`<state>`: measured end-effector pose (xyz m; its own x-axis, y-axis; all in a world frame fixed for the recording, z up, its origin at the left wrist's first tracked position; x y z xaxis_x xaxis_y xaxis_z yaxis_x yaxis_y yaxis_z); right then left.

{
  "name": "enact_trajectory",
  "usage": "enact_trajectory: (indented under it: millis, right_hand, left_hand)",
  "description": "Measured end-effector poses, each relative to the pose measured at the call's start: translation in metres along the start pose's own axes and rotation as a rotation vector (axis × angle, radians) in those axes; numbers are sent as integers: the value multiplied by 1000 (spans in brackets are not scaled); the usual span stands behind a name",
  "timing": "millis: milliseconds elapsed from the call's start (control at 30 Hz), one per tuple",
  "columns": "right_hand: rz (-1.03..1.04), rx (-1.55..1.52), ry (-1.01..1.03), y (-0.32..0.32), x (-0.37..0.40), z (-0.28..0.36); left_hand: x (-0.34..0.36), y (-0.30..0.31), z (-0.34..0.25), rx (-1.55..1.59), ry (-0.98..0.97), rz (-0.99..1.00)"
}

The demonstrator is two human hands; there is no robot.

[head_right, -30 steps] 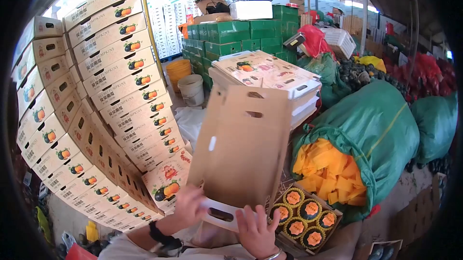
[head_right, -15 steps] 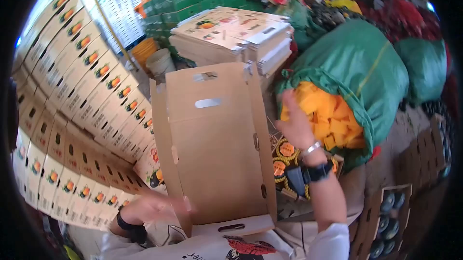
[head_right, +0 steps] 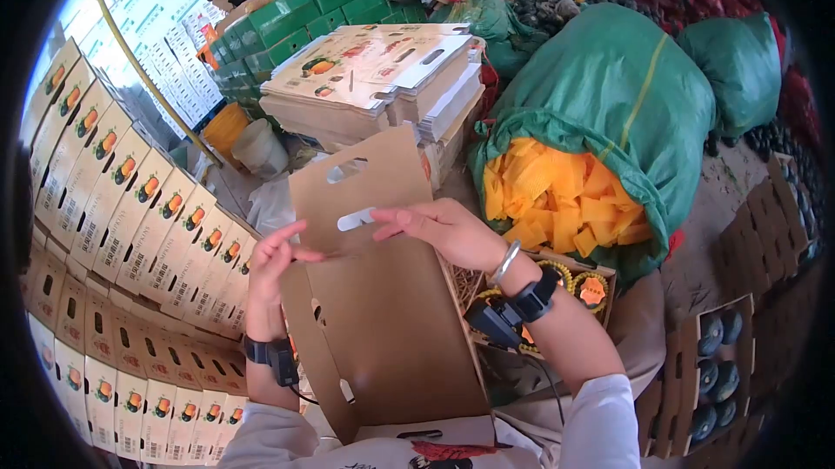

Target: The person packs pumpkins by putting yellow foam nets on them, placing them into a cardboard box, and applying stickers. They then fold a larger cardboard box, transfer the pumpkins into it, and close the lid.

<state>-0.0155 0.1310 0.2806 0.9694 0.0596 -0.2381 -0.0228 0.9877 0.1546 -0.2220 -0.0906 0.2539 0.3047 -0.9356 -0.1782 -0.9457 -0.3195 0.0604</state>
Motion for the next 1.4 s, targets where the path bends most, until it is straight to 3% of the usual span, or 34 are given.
enact_trajectory:
  millis: [33, 100, 133, 167, 200, 267, 333, 400, 433, 467, 500, 533, 567, 667, 700, 833, 933, 1033, 1067, 1133, 1233, 1333, 1400]
  right_hand:
    - [-86, 191, 57, 0, 1, 3]
    - [-261, 553, 174, -10, 3, 10]
    - [-219, 520, 161, -13, 3, 10]
    - [-180, 498, 155, -12, 3, 12]
    - [-139, 478, 150, -11, 1, 13]
    - [-259, 668, 145, -11, 1, 16]
    - [-434, 825, 172, -10, 1, 21]
    - [-689, 923, 228, -7, 4, 19]
    - [-791, 601, 346, -3, 5, 16]
    - [-810, -35, 424, -4, 3, 17]
    - [-608, -377, 403, -3, 15, 15]
    - [-462, -524, 412, -7, 18, 14]
    - [-376, -335, 281, -5, 23, 6]
    - [-173, -192, 190, 9, 25, 20]
    - [-105, -252, 143, 10, 26, 30]
    - [111, -25, -108, 8, 22, 39]
    - [164, 1158, 28, -14, 18, 42]
    - [2, 1488, 61, -27, 12, 43]
    - [-44, 1629, 25, -30, 10, 43]
    - [-201, 1793, 170, -26, 5, 20]
    - [-203, 1791, 214, -26, 11, 33]
    - [-219, 1773, 239, -17, 24, 34]
    - [-250, 1663, 128, 4, 38, 31]
  left_hand:
    - [-4, -11, -4, 242, 161, -373]
    - [-13, -7, 9, 103, -6, -455]
    - [-14, -7, 11, 28, -92, -494]
    - [-12, -8, 10, 23, -8, -626]
    - [-14, -11, 10, 68, -17, -561]
    - [-15, -13, 9, 160, -40, -439]
    - [-4, -6, 12, 72, -216, -665]
    - [-1, -5, 11, 285, -430, -464]
    - [-5, -10, 7, 532, -543, -137]
    - [-9, -9, 8, 702, -544, 70]
    - [-12, -7, 9, 861, -506, 276]
    - [-15, -1, 21, 963, -362, 333]
    - [-14, -6, 19, 1066, -210, 386]
    - [-8, -28, -39, -77, -100, 218]
    - [-12, -25, -45, -202, -42, 280]
    - [-27, -29, -60, -659, 146, 524]
    - [-30, -57, -67, -1022, 129, 567]
    - [-33, -83, -75, -1364, 157, 421]
    - [-36, -89, -73, -1465, 183, 366]
    - [-40, -92, -59, -1540, 76, 157]
    - [-38, -97, -69, -1611, 51, 183]
    - [-32, -102, -71, -1354, 96, 141]
    - [-11, -127, -94, -1617, -570, 124]
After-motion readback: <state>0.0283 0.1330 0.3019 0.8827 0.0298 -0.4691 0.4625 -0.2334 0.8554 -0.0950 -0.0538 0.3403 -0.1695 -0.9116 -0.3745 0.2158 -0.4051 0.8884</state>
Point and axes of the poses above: each hand's wrist, its own x-axis away from the middle knuckle, its own y-axis out of the back of the hand, z = x × y, the point moved 3 cm from there along -x, towards the middle knuckle, and after that the axes turned 6 degrees about x, right-handed, at the moved point
